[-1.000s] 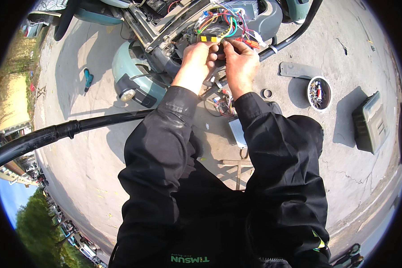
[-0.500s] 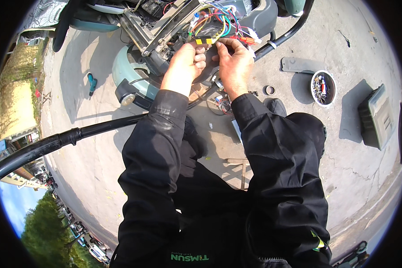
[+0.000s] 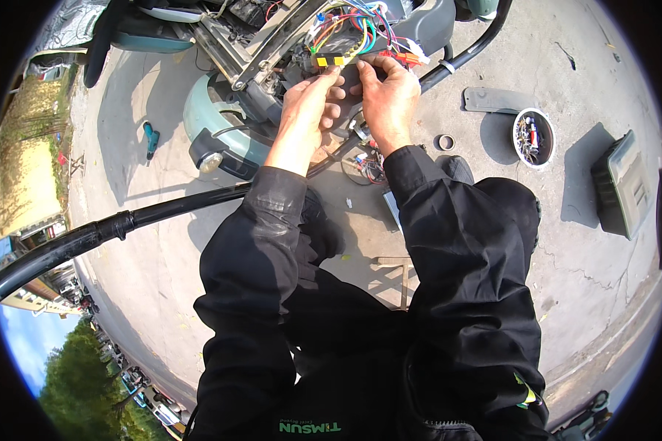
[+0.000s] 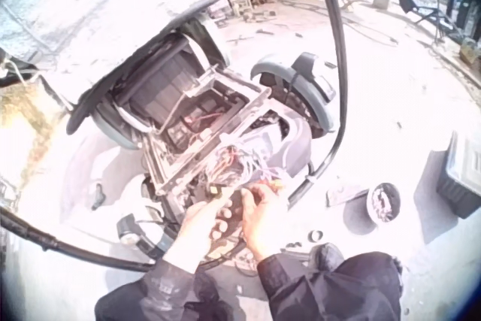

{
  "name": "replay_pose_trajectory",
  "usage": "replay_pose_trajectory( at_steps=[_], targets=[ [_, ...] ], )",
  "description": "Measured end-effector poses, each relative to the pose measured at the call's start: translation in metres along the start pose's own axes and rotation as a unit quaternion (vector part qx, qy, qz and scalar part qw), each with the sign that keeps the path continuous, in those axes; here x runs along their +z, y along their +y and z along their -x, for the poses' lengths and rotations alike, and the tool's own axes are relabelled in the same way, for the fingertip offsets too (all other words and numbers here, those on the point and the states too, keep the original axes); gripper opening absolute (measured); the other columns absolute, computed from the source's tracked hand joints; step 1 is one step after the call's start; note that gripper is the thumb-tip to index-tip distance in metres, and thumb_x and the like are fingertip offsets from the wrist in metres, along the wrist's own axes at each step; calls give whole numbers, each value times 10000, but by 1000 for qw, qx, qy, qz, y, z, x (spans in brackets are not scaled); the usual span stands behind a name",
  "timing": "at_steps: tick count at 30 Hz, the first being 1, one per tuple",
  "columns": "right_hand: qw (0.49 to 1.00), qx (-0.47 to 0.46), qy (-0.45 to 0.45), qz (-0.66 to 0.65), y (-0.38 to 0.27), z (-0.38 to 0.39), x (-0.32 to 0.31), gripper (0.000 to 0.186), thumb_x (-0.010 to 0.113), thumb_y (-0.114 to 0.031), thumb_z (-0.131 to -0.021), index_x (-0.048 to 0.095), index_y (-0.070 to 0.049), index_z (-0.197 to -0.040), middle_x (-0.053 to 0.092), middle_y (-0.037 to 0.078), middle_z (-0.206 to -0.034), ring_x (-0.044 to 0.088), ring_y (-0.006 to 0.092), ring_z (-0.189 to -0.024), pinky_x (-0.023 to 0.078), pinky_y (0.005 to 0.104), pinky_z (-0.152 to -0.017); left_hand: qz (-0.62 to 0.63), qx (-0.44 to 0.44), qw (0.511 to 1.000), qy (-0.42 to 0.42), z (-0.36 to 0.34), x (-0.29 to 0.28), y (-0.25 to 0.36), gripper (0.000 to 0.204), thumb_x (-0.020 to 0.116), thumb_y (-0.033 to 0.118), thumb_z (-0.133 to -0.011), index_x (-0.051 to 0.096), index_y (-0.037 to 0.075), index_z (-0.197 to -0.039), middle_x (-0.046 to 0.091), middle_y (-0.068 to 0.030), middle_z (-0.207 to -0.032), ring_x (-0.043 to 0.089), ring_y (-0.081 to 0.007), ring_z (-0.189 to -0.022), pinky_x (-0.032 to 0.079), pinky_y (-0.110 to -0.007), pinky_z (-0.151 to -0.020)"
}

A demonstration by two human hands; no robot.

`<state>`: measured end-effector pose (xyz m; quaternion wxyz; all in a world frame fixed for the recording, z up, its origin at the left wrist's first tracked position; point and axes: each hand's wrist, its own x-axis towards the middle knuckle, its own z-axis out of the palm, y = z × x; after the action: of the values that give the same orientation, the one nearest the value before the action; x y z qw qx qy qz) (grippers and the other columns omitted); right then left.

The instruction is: The person repairs an electric scooter by connecting wires, using a multimeter to test connections, and adjusting components near the handlebars. They work on the wiring harness and secure connections throughout the process.

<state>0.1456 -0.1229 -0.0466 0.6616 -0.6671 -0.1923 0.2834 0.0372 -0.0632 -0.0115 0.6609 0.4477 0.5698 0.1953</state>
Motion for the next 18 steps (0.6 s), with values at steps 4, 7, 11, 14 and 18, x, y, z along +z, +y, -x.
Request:
replay_pose_trajectory(
  at_steps=[4, 7, 11, 14, 18],
  targets=[
    [999, -34, -7, 34, 4, 0, 0, 193, 709, -125, -957, 733, 49, -1035, 741, 86, -777, 721, 140, -602, 561, 274, -560, 53, 45, 997, 40, -4, -4, -4, 235, 703, 267, -959, 653, 70, -1077, 643, 1, -868, 592, -89, -636, 361, -199, -478],
    [998, -38, 4, 54, 5, 1, 2, 184, 694, -112, -964, 731, 54, -1033, 739, 92, -782, 728, 147, -611, 565, 276, -563, 57, 39, 997, 32, -7, -4, 0, 227, 702, 244, -947, 663, 69, -1087, 662, -3, -872, 598, -98, -641, 362, -197, -481],
    [998, -50, 2, 49, 8, 0, 0, 174, 665, -106, -982, 717, 48, -1044, 735, 88, -788, 727, 144, -617, 569, 285, -569, 31, 42, 997, 52, -12, -1, 3, 250, 712, 281, -955, 679, 74, -1091, 675, 0, -869, 594, -91, -649, 370, -188, -484],
    [986, -135, 25, 94, 16, -1, 5, 175, 659, -118, -989, 701, 40, -1052, 727, 86, -772, 718, 141, -615, 564, 289, -573, 106, -3, 994, 2, -20, -7, 7, 238, 700, 277, -966, 680, 81, -1100, 675, 10, -872, 568, -82, -608, 371, -182, -478],
    [975, -159, 30, 153, 21, 6, 11, 140, 654, -102, -947, 698, 13, -1012, 723, 188, -868, 708, 327, -784, 552, 407, -733, 170, -71, 979, -91, -35, -19, 15, 155, 681, 234, -978, 674, 114, -1076, 655, 31, -844, 478, -37, -548, 340, -177, -440]
  ],
)
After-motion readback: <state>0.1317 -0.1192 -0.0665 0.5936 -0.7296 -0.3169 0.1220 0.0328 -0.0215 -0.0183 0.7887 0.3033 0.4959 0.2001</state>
